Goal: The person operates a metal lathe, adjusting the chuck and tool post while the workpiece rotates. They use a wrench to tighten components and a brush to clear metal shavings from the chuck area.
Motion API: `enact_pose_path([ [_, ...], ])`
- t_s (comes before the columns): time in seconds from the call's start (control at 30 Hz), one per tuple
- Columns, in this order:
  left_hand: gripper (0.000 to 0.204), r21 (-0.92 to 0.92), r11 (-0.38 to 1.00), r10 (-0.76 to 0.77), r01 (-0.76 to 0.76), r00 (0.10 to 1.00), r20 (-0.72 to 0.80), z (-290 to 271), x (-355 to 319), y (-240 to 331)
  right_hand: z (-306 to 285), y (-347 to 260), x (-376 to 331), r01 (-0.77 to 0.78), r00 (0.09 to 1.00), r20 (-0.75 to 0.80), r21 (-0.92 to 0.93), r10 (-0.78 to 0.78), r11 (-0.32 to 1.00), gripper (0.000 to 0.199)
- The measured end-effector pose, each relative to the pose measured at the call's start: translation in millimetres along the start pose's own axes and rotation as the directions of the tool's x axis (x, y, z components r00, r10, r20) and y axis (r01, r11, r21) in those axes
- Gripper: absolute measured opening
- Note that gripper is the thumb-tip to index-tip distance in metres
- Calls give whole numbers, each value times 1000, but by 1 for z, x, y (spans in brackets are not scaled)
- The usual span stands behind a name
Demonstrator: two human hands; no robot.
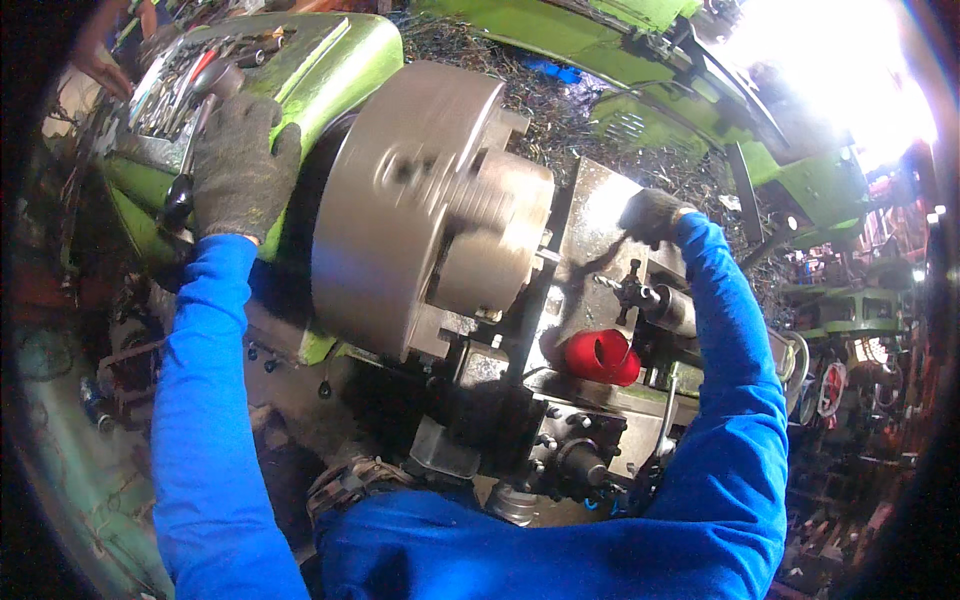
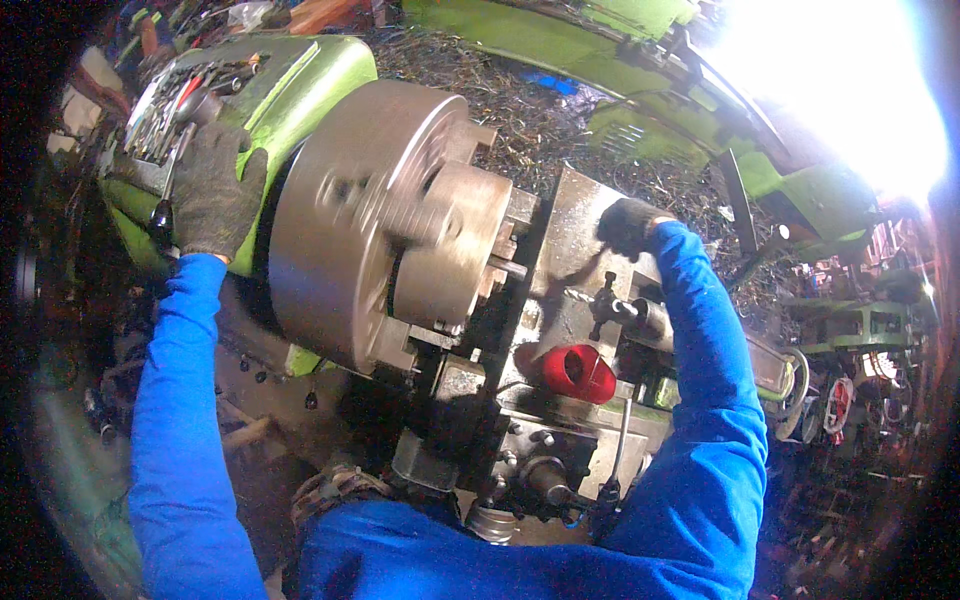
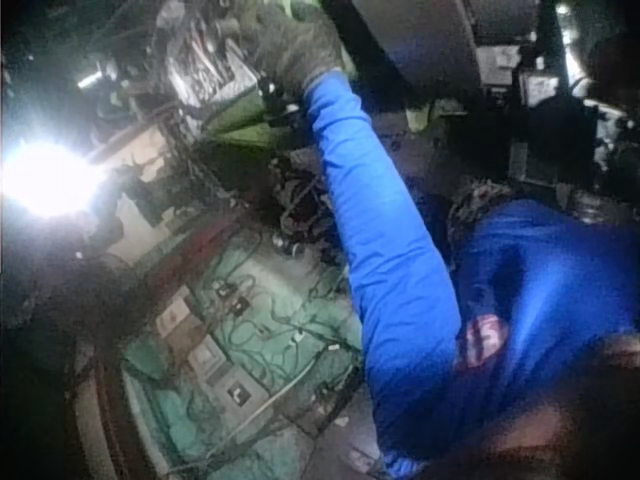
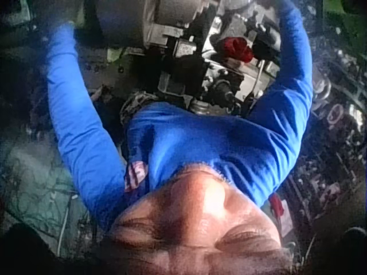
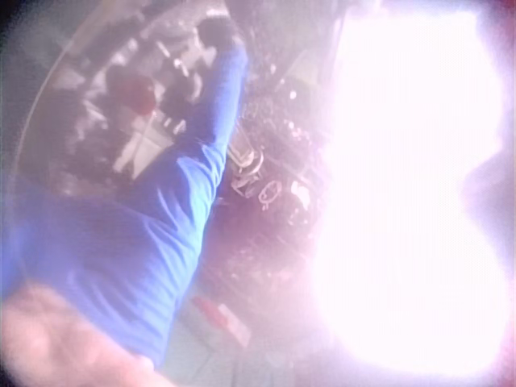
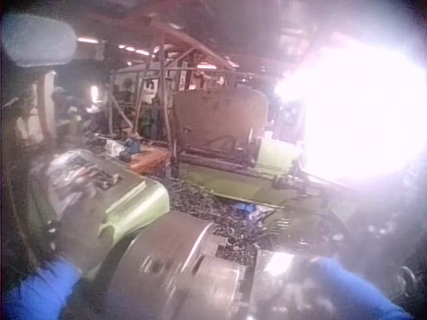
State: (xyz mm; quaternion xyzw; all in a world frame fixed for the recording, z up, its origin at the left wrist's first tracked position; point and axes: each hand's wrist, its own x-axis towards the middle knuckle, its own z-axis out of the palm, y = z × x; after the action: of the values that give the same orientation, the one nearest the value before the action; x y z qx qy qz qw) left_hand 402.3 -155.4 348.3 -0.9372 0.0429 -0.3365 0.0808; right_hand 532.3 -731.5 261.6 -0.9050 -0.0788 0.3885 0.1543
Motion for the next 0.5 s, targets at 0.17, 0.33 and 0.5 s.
enact_pose_path([
  [0.17, 25, -38, 999, -34, 35, 999, 36, -4, 2, 3, 7, -35, -14, 258, 941, 190, 124, -278, 958, 24],
  [0.33, 26, -26, 999, 37, -38, 999, -30, 1, 4, 4, -12, 20, -10, -17, 980, 191, -198, 56, 980, 24],
  [0.5, 27, 8, 1000, 14, -13, 1000, -5, 0, 3, 4, 33, -7, 10, 335, 932, 117, 77, -342, 939, 27],
])
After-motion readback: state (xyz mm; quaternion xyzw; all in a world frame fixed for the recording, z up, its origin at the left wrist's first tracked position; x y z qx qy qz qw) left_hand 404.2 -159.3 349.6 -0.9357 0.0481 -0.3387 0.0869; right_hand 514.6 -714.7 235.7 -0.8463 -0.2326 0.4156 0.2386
